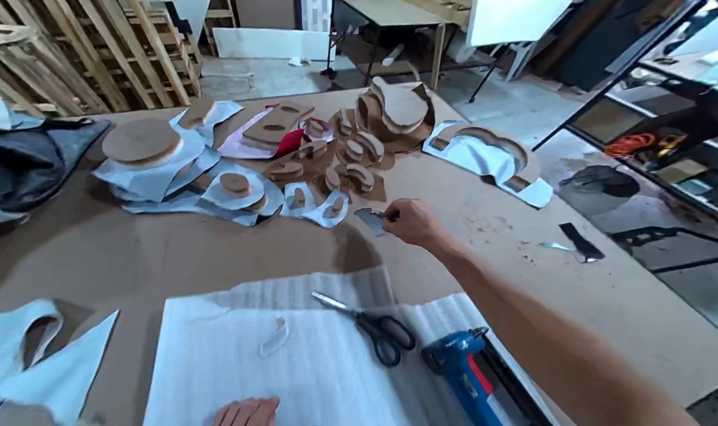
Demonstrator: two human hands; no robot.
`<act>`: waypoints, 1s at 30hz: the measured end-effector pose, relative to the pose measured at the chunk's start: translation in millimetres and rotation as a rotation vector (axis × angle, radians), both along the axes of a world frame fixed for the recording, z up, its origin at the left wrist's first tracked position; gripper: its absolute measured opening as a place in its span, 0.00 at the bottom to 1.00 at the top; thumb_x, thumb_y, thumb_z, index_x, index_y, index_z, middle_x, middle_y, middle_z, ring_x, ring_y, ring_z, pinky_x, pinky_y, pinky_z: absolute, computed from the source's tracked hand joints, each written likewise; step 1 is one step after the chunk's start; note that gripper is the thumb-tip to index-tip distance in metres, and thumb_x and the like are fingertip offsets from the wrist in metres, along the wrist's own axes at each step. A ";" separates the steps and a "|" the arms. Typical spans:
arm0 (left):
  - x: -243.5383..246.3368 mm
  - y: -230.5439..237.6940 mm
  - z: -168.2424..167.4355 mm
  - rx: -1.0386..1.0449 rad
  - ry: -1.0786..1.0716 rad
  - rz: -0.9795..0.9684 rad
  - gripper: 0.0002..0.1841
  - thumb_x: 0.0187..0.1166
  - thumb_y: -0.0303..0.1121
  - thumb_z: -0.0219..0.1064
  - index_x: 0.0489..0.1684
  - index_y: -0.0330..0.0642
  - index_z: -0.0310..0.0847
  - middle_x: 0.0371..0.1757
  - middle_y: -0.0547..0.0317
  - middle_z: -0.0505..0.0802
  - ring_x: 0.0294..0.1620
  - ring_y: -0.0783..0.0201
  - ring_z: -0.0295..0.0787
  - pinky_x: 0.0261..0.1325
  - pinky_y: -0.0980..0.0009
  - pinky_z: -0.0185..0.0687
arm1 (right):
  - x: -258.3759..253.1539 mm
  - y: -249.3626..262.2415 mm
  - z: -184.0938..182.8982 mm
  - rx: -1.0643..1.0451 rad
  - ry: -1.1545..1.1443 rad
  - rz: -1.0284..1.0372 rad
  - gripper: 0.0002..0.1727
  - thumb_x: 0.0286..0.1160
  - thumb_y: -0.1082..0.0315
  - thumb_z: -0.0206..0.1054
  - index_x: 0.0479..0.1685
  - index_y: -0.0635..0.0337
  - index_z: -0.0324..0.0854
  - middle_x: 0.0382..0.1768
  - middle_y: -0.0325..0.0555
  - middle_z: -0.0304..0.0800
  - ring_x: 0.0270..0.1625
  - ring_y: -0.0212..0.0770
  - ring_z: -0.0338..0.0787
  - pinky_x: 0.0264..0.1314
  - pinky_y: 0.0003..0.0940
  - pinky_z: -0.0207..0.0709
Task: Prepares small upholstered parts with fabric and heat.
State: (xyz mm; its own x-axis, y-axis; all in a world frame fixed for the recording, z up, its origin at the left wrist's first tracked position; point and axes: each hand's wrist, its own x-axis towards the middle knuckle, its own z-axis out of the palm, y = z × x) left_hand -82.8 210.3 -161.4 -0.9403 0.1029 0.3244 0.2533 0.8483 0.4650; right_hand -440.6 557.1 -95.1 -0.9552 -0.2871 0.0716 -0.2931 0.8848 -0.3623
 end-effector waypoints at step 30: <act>3.6 7.4 -36.1 -0.023 -0.086 -0.449 0.13 0.78 0.27 0.62 0.49 0.52 0.93 0.62 0.54 0.92 0.57 0.54 0.91 0.59 0.58 0.89 | 371.3 -90.5 -51.7 -0.112 0.349 0.040 0.10 0.77 0.60 0.65 0.39 0.47 0.94 0.45 0.36 0.95 0.55 0.40 0.92 0.52 0.36 0.87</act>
State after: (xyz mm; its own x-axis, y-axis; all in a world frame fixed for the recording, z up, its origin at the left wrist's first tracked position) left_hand -79.2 217.7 -197.5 -0.8244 0.5127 0.2400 0.5595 0.6735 0.4831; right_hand -69.2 466.6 -146.8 -0.8559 -0.2952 0.4246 -0.4496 0.8306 -0.3287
